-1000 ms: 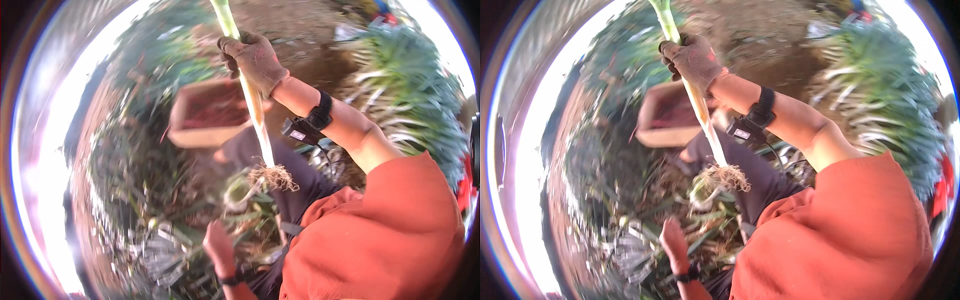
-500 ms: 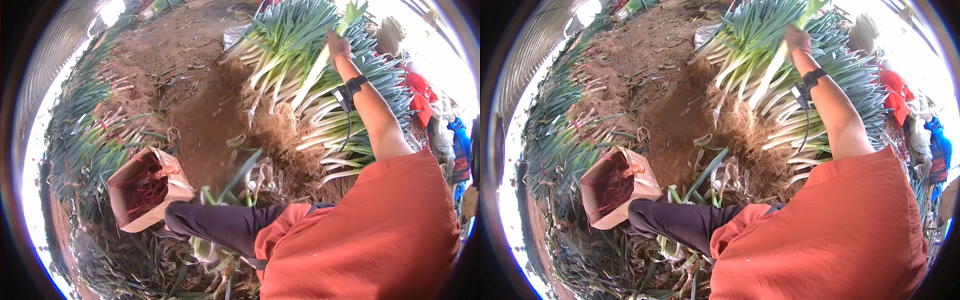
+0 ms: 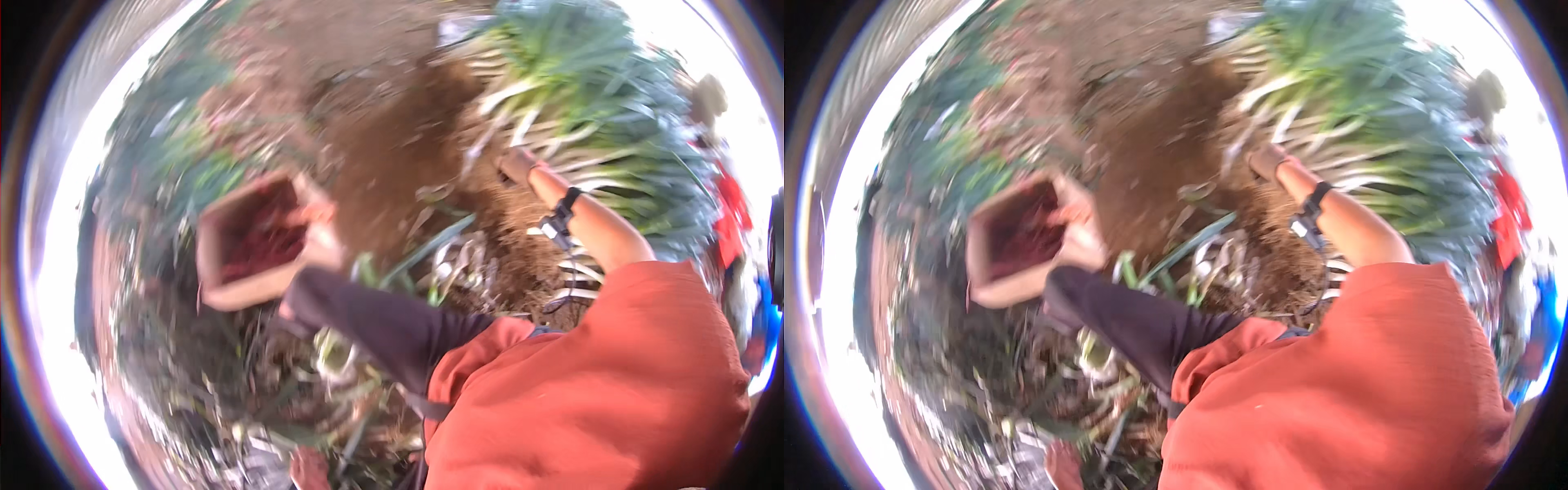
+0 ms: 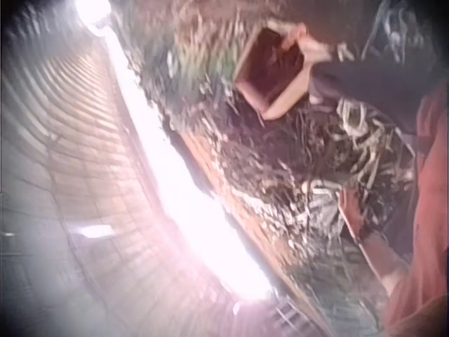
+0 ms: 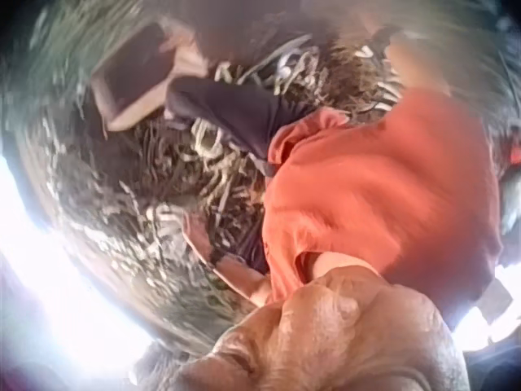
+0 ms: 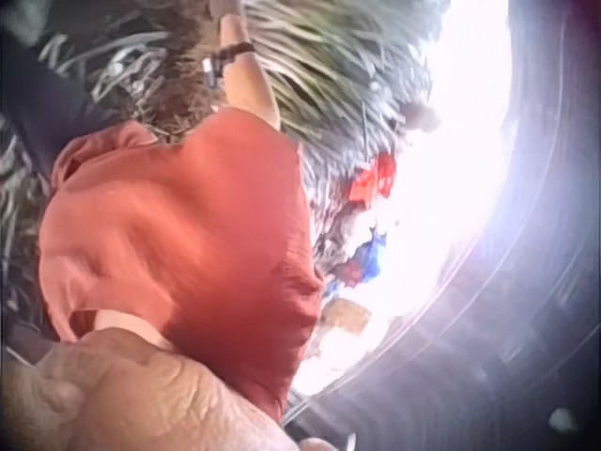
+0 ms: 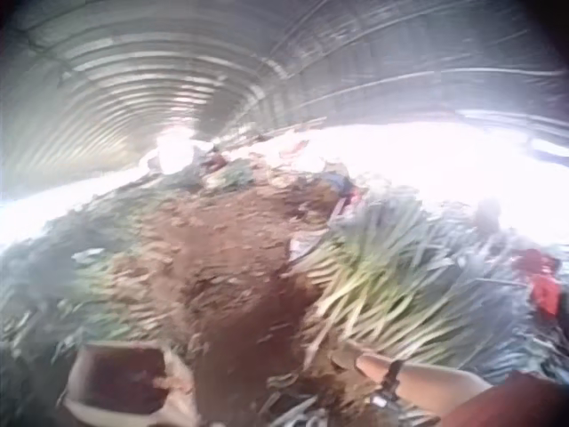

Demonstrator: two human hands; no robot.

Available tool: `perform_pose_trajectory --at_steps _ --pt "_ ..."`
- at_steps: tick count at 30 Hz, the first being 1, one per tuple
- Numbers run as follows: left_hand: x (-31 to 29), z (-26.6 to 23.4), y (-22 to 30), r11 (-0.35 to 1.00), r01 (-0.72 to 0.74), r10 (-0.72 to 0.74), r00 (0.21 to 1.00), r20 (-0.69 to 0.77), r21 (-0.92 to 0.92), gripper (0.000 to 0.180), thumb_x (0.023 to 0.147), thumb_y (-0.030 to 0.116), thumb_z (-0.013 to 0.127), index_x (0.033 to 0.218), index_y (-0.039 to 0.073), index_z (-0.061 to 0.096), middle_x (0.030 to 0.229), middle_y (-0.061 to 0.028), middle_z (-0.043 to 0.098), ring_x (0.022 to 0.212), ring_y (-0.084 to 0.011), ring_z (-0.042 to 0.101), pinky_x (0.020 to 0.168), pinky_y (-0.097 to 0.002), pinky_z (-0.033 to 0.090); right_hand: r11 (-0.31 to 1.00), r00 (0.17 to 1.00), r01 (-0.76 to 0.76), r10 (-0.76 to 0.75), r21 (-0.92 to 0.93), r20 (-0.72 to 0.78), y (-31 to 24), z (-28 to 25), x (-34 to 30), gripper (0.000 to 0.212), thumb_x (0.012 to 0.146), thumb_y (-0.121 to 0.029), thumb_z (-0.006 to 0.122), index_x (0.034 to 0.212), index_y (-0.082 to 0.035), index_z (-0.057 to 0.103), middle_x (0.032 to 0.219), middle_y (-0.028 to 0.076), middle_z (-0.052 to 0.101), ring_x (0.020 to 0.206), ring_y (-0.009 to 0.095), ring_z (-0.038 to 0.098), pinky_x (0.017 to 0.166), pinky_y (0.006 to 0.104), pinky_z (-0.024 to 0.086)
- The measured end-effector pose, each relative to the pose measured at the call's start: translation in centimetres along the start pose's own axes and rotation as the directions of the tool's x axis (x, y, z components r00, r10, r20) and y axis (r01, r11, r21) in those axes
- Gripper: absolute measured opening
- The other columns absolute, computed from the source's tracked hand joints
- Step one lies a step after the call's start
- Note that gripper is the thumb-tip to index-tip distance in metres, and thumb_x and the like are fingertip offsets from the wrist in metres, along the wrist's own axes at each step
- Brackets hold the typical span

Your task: Processing harvested leeks by peeling outer layers and trimming roots.

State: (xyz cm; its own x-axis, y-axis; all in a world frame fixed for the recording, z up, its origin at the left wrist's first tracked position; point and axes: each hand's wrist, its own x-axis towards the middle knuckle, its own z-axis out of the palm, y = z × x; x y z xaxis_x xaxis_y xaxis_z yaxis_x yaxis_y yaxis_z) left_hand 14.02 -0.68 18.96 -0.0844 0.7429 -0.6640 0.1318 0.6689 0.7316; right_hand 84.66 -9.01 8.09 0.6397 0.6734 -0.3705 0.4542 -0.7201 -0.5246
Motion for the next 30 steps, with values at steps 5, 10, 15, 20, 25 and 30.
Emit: perform_pose_trajectory --at_steps 5,10,15,20,25,30 --pt "-0.2 -0.7 0.4 0.911 -0.171 0.184 0.983 0.000 -0.376 0.024 0.085 0.013 0.057 0.107 0.002 0.054 0.095 -0.0086 0.060 0.079 -0.0157 0.058 0.065 -0.0261 0.047 0.717 0.936 0.084 -0.294 0.692 0.192 -19.4 3.2 -5.6 0.020 0.086 -0.019 0.055 0.097 -0.002 0.058 0.082 0.002 0.059 0.064 0.009 0.057 0.058 0.0216 0.047" --pt "-2.0 -6.8 -4.5 0.671 -0.214 0.170 0.976 -0.134 -0.710 0.020 0.088 0.016 0.053 0.104 0.005 0.057 0.087 -0.0036 0.063 0.072 -0.0125 0.059 0.060 -0.0239 0.049 0.738 0.634 0.090 -0.560 0.669 0.533 -34.4 13.6 -13.1 0.026 0.086 -0.021 0.056 0.103 -0.001 0.055 0.083 0.003 0.061 0.064 0.009 0.057 0.059 0.0220 0.048" --pt "-3.6 -11.8 -8.9 0.487 -0.369 0.077 0.921 -0.382 -0.791 0.019 0.089 0.018 0.051 0.103 0.006 0.056 0.086 -0.0030 0.061 0.070 -0.0113 0.056 0.059 -0.0228 0.048 0.899 0.151 0.178 -0.427 0.401 0.891 -41.6 29.4 -21.7 0.032 0.085 -0.026 0.055 0.102 0.001 0.057 0.083 0.006 0.062 0.071 0.012 0.059 0.063 0.0231 0.049" --pt "-5.7 -10.7 -6.8 0.312 -0.507 0.129 0.861 -0.492 -0.804 0.023 0.091 0.021 0.048 0.108 0.007 0.051 0.090 -0.0043 0.059 0.067 -0.0109 0.053 0.057 -0.0234 0.045 0.331 0.081 0.931 -0.598 0.153 0.798 -39.2 46.1 -25.1 0.035 0.079 -0.026 0.057 0.102 0.001 0.057 0.092 0.017 0.063 0.083 0.028 0.062 0.074 0.0369 0.049" --pt "-7.3 -11.2 -8.2 0.234 -0.515 0.027 0.851 -0.524 -0.825 0.025 0.093 0.024 0.042 0.110 0.007 0.050 0.090 -0.0047 0.056 0.067 -0.0118 0.052 0.056 -0.0246 0.042 0.346 0.317 0.920 -0.378 -0.185 0.870 -33.6 53.6 -27.9 0.032 0.078 -0.026 0.059 0.097 -0.001 0.059 0.095 0.019 0.062 0.092 0.031 0.060 0.079 0.0383 0.048" --pt "-7.0 -10.8 -9.0 0.246 -0.513 0.016 0.850 -0.526 -0.822 0.025 0.093 0.022 0.042 0.109 0.005 0.051 0.092 -0.0057 0.060 0.067 -0.0117 0.055 0.057 -0.0247 0.043 0.507 0.333 0.859 -0.454 -0.067 0.826 -33.5 52.4 -27.3 0.035 0.078 -0.029 0.056 0.099 0.000 0.057 0.094 0.020 0.062 0.089 0.032 0.060 0.076 0.0379 0.046"
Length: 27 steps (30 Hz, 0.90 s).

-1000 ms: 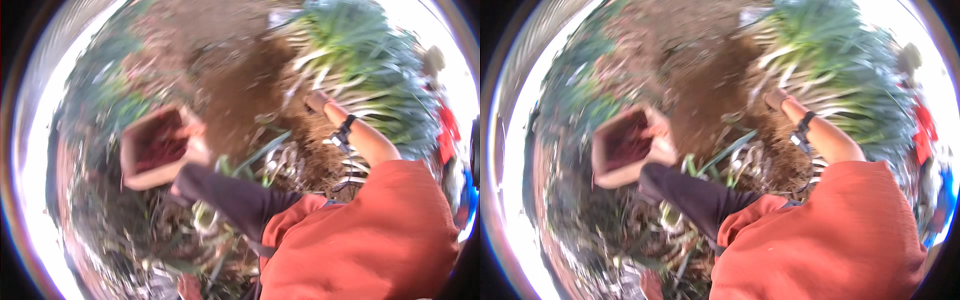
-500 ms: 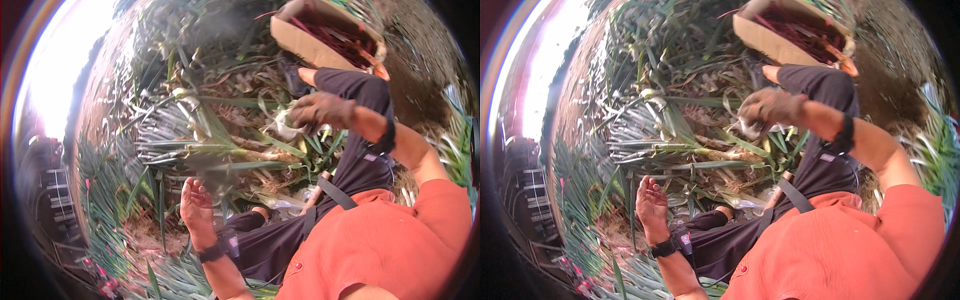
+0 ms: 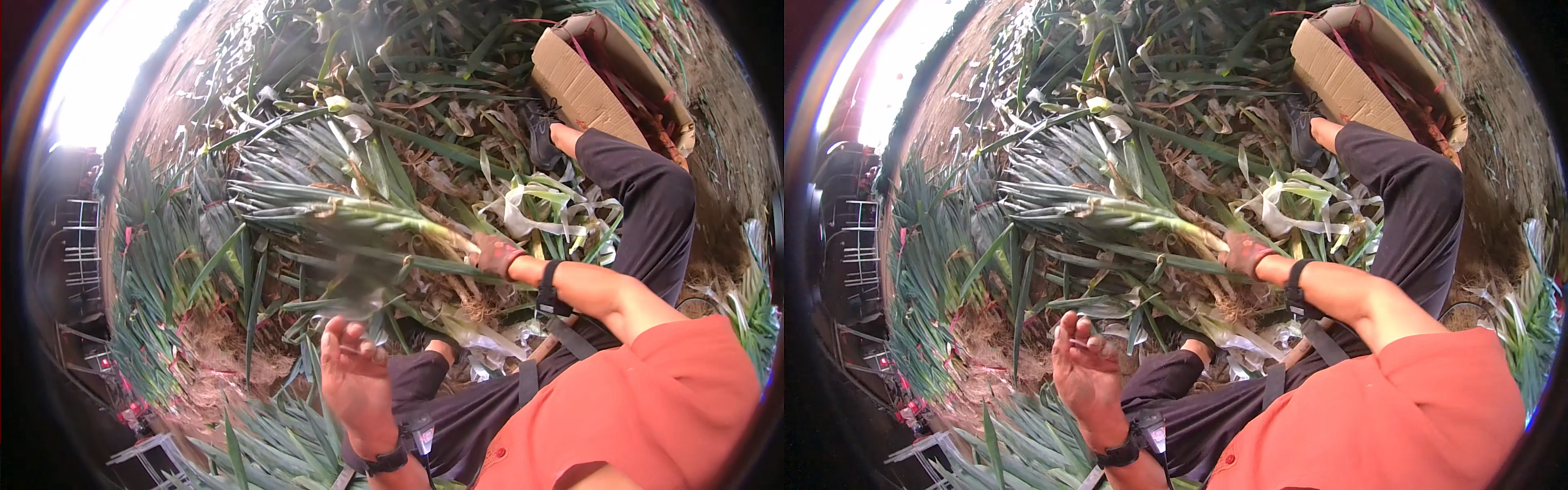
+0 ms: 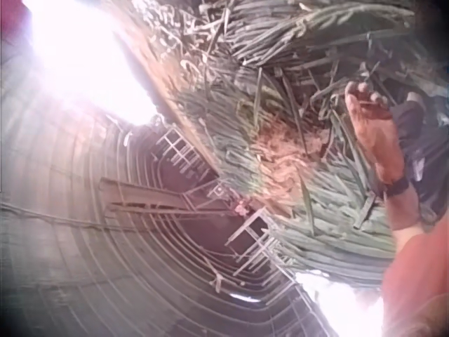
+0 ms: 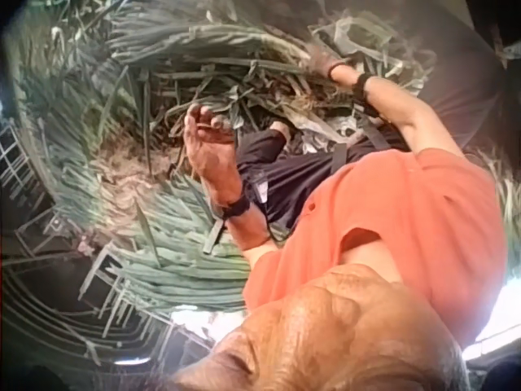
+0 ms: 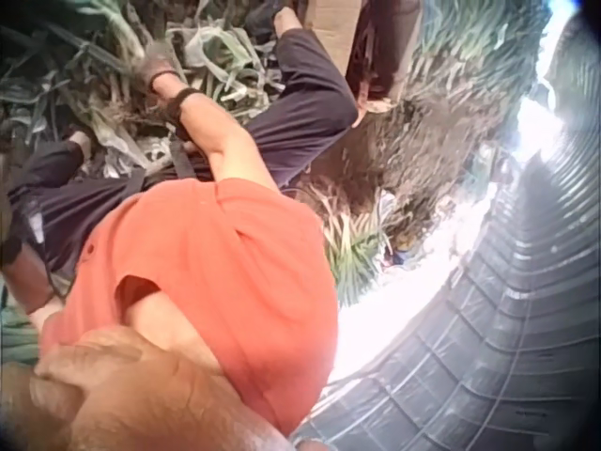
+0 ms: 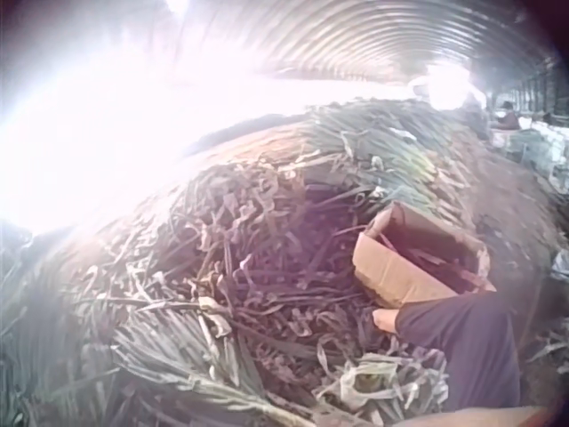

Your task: Processing harvested leeks by peeling outer layers and trimming roots.

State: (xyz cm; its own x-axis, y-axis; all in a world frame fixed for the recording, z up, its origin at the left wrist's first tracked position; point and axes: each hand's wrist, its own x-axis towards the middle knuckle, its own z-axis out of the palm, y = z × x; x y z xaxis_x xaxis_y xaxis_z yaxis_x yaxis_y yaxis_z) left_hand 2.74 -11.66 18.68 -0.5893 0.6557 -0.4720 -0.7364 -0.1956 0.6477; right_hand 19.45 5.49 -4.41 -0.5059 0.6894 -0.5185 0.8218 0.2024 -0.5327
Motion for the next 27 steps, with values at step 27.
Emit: perform_pose_trajectory --at_steps 27 --pt "12.6 -4.1 -18.6 0.959 0.145 -0.211 0.939 -0.271 -0.245 0.025 0.074 0.000 0.045 0.098 -0.001 0.049 0.091 -0.0134 0.056 0.081 -0.0302 0.058 0.073 -0.0454 0.051 0.858 0.925 0.336 -0.379 -0.389 -0.037 -0.4 -8.6 -17.1 0.043 0.079 -0.021 0.053 0.119 -0.008 0.044 0.079 0.015 0.058 0.071 0.030 0.060 0.060 0.0394 0.048"
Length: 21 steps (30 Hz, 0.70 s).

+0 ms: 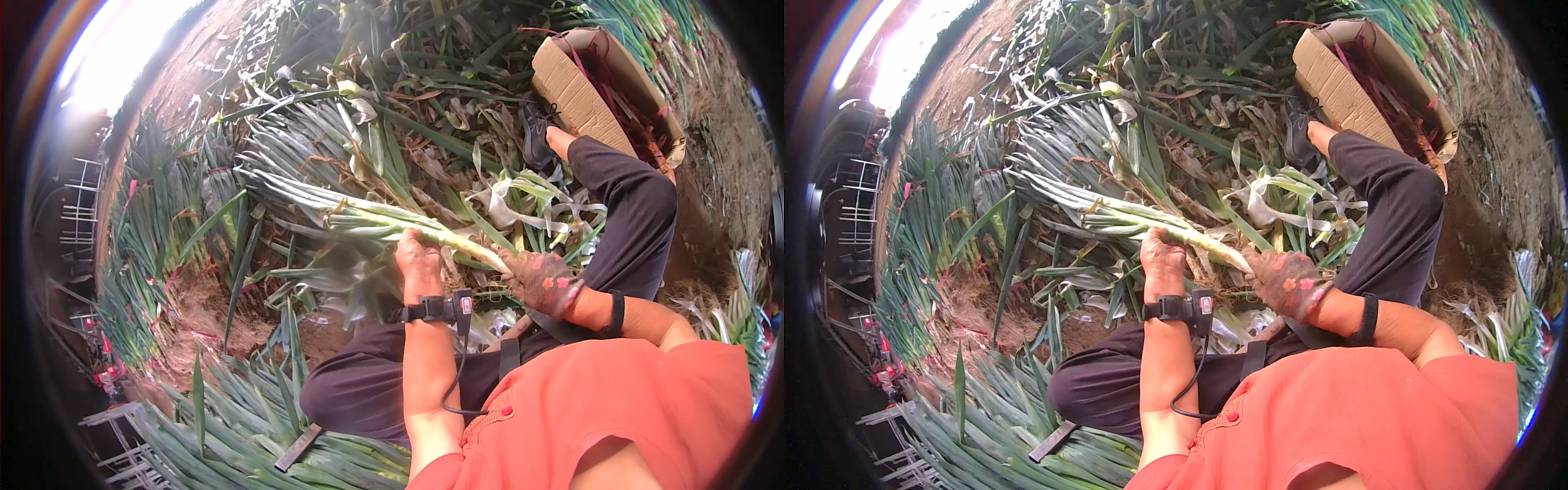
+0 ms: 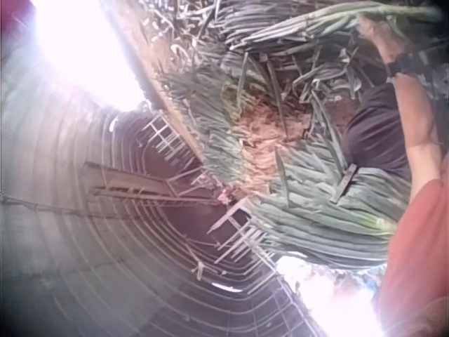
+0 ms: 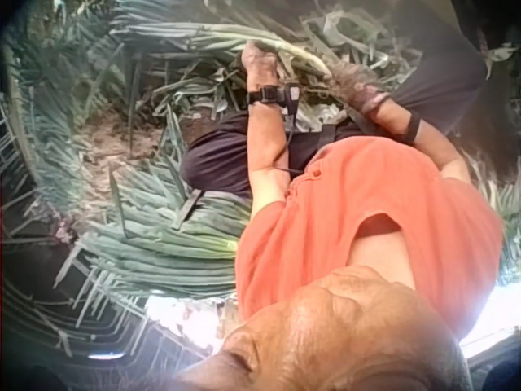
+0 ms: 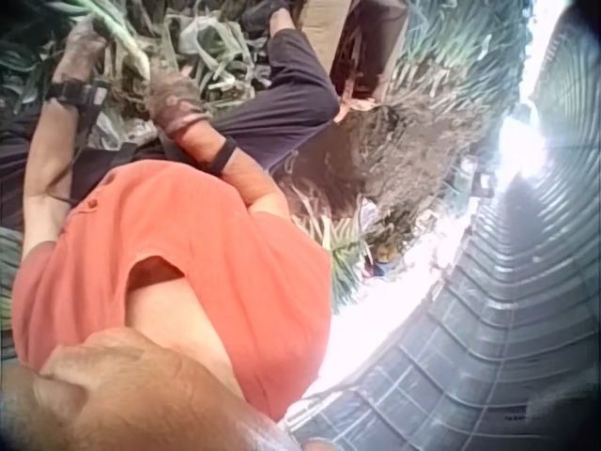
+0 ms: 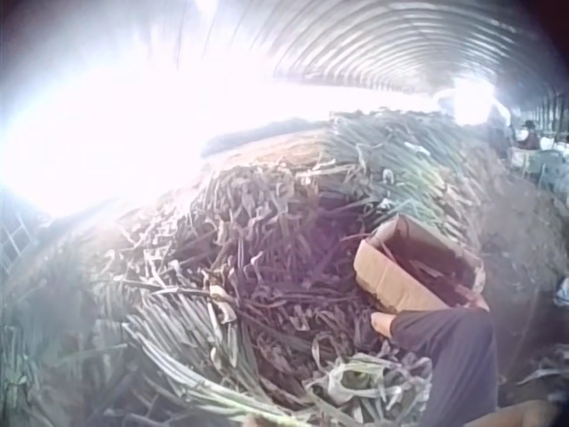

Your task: Processing harvested leeks by peeling outer layers and trimming roots.

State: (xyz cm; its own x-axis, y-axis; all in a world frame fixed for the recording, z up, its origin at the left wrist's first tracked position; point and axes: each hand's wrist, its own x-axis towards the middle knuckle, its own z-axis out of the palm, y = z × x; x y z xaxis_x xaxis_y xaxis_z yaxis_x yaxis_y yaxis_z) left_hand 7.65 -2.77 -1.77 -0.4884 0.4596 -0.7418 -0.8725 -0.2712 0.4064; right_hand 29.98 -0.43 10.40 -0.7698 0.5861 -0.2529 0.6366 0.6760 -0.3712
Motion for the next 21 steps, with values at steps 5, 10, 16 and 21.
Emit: perform_pose_trajectory --at_steps 5,10,16,21 --pt "-1.9 1.6 0.7 0.999 0.037 -0.037 0.999 0.006 0.014 0.025 0.066 -0.007 0.042 0.089 -0.004 0.049 0.085 -0.0133 0.052 0.076 -0.0288 0.056 0.068 -0.0413 0.052 0.940 0.996 -0.025 0.051 0.341 -0.067 -0.1 1.2 0.4 0.034 0.081 -0.017 0.050 0.112 -0.003 0.050 0.088 0.018 0.061 0.079 0.035 0.060 0.069 0.0398 0.049" --pt "-1.6 -0.7 0.5 0.993 0.104 -0.098 0.989 -0.108 0.048 0.023 0.069 -0.008 0.041 0.090 -0.004 0.050 0.086 -0.0147 0.054 0.076 -0.0301 0.057 0.068 -0.0444 0.052 0.697 0.999 -0.022 0.042 0.716 -0.011 -0.3 1.8 1.1 0.038 0.083 -0.018 0.050 0.117 0.000 0.049 0.101 0.022 0.059 0.090 0.035 0.059 0.079 0.0374 0.046" --pt "-1.6 -2.1 -1.3 0.955 0.253 -0.235 0.964 -0.125 0.152 0.042 0.070 -0.006 0.032 0.111 -0.004 0.039 0.102 -0.0218 0.053 0.094 -0.0398 0.057 0.079 -0.0582 0.048 0.798 0.998 -0.053 0.065 0.600 0.001 -1.4 1.0 1.8 0.036 0.085 -0.018 0.049 0.118 -0.004 0.050 0.107 0.021 0.056 0.095 0.035 0.056 0.081 0.0383 0.044" --pt "-2.9 -1.7 -1.9 0.911 0.339 -0.309 0.938 -0.157 0.233 0.033 0.075 0.001 0.032 0.106 -0.005 0.042 0.099 -0.0216 0.055 0.091 -0.0396 0.058 0.079 -0.0598 0.047 0.773 0.992 -0.103 0.124 0.626 0.009 -1.1 1.6 2.3 0.034 0.086 -0.019 0.048 0.117 -0.003 0.050 0.103 0.021 0.058 0.092 0.036 0.057 0.078 0.0373 0.045"
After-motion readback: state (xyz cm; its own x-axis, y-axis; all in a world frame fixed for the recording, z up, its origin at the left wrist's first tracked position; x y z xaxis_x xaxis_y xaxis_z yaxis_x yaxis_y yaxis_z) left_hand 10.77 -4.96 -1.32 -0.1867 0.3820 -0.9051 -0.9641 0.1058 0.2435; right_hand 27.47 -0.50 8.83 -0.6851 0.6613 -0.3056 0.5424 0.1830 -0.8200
